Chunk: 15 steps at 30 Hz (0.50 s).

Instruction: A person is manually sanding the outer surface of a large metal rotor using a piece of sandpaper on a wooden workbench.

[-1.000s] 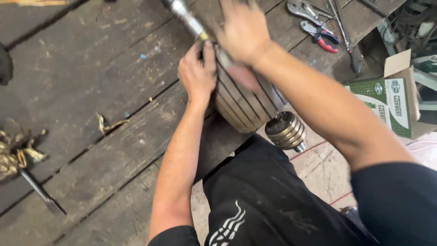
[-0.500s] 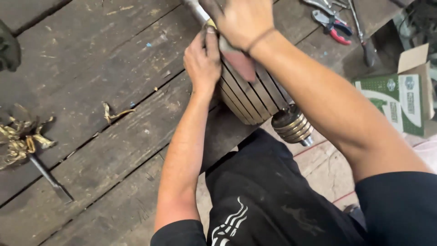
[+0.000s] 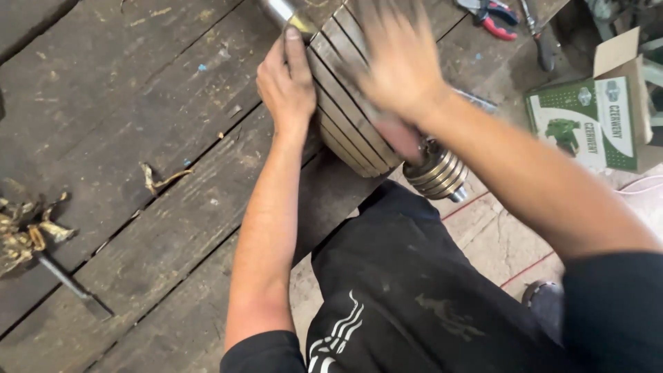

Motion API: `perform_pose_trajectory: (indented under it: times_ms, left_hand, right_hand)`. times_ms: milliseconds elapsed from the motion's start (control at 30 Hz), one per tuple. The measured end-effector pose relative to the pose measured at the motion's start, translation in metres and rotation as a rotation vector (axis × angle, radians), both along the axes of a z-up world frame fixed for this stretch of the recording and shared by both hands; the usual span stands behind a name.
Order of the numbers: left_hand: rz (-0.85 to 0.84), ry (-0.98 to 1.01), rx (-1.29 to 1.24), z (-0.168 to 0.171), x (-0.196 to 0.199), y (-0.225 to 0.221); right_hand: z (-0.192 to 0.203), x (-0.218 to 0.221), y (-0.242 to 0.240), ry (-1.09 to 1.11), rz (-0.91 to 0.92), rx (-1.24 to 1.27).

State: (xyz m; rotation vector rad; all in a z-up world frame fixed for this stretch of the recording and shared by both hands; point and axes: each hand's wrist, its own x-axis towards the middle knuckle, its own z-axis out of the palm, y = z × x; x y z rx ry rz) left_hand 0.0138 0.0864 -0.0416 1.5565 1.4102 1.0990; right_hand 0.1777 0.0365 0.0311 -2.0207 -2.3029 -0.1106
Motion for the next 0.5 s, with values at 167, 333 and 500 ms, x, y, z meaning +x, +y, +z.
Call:
perform_pose_trajectory:
  times_ms: [167, 333, 500]
  left_hand:
    - [0.012, 0.045, -0.009, 0.0, 0.002, 0.002]
    - [0.005, 0.025, -0.005, -0.006, 0.004, 0.003]
    - [-0.001, -0.016, -0.046, -0.002, 0.004, 0.002]
  right_hand:
    - [-0.011, 0.011, 0.007, -0.066, 0.027, -0.007]
    - [-0.013, 0.005, 0.028, -0.071, 0.08, 0.101]
    - [0.009, -0.004, -0.071, -0.022, -0.03, -0.102]
